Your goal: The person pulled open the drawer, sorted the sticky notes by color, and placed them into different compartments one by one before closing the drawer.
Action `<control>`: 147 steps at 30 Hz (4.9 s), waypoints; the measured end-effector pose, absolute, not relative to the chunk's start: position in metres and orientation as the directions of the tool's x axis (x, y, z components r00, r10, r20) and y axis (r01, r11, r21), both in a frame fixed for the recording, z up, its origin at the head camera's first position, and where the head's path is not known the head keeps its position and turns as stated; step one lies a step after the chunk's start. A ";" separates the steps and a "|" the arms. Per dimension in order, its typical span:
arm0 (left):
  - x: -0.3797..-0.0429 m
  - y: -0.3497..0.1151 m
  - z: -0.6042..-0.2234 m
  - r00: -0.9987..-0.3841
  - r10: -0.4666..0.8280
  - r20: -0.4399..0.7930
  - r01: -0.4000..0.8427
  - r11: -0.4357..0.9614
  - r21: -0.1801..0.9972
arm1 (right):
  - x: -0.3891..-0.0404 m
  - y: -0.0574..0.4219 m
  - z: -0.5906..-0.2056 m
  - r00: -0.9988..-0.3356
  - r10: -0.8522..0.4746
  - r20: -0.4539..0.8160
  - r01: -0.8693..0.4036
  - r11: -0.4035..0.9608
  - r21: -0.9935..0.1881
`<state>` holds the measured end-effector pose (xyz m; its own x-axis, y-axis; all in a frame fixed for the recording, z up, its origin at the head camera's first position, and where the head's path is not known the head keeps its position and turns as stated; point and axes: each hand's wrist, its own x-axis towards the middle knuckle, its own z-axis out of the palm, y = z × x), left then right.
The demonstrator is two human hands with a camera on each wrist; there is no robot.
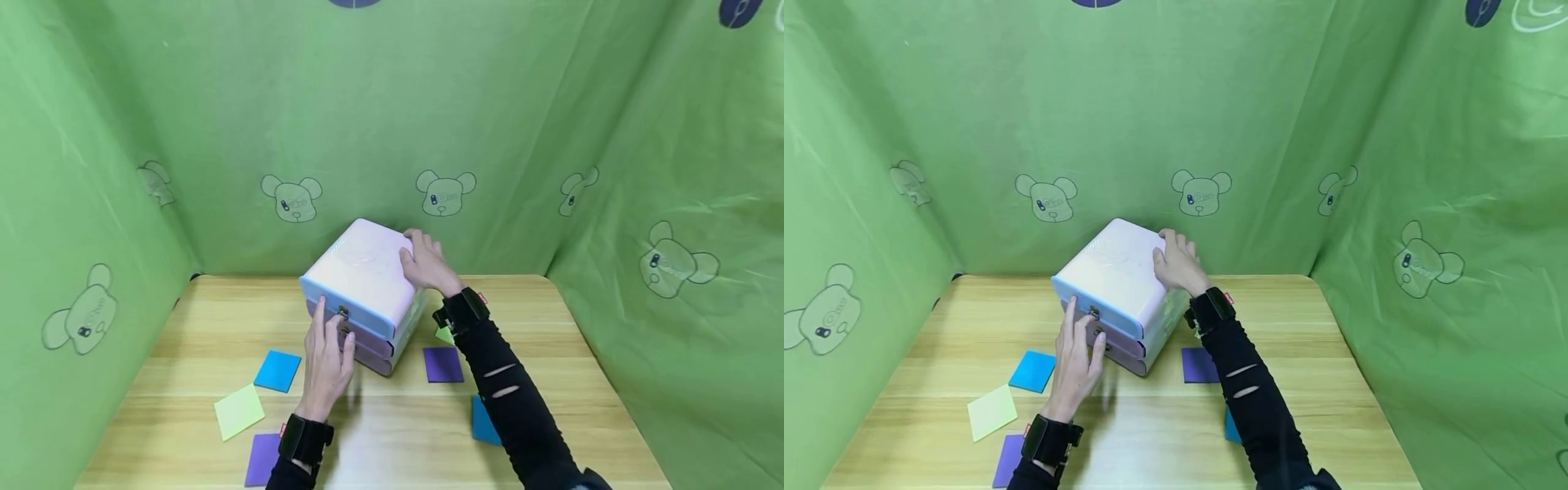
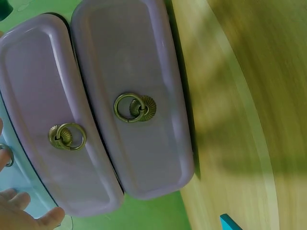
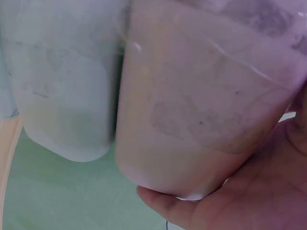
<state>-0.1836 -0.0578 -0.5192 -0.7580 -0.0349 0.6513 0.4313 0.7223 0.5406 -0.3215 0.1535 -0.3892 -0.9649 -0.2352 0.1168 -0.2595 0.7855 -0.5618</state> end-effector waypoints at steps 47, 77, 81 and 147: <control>-0.168 -0.058 -0.512 -0.774 -0.148 0.616 0.372 0.681 0.631 | -0.328 0.145 -0.393 -0.996 -0.030 0.081 -0.063 0.895 -0.443; -0.149 -0.066 -0.510 -0.745 -0.177 0.643 0.362 0.702 0.613 | -0.323 0.145 -0.396 -0.997 -0.033 0.069 -0.061 0.885 -0.462; -0.144 -0.069 -0.511 -0.744 -0.199 0.638 0.343 0.706 0.619 | -0.322 0.141 -0.397 -0.996 -0.043 0.080 -0.075 0.887 -0.455; -0.071 -0.119 -0.522 -0.879 -0.201 0.432 0.060 0.852 0.520 | -0.324 0.144 -0.394 -0.998 -0.034 0.054 -0.055 0.891 -0.451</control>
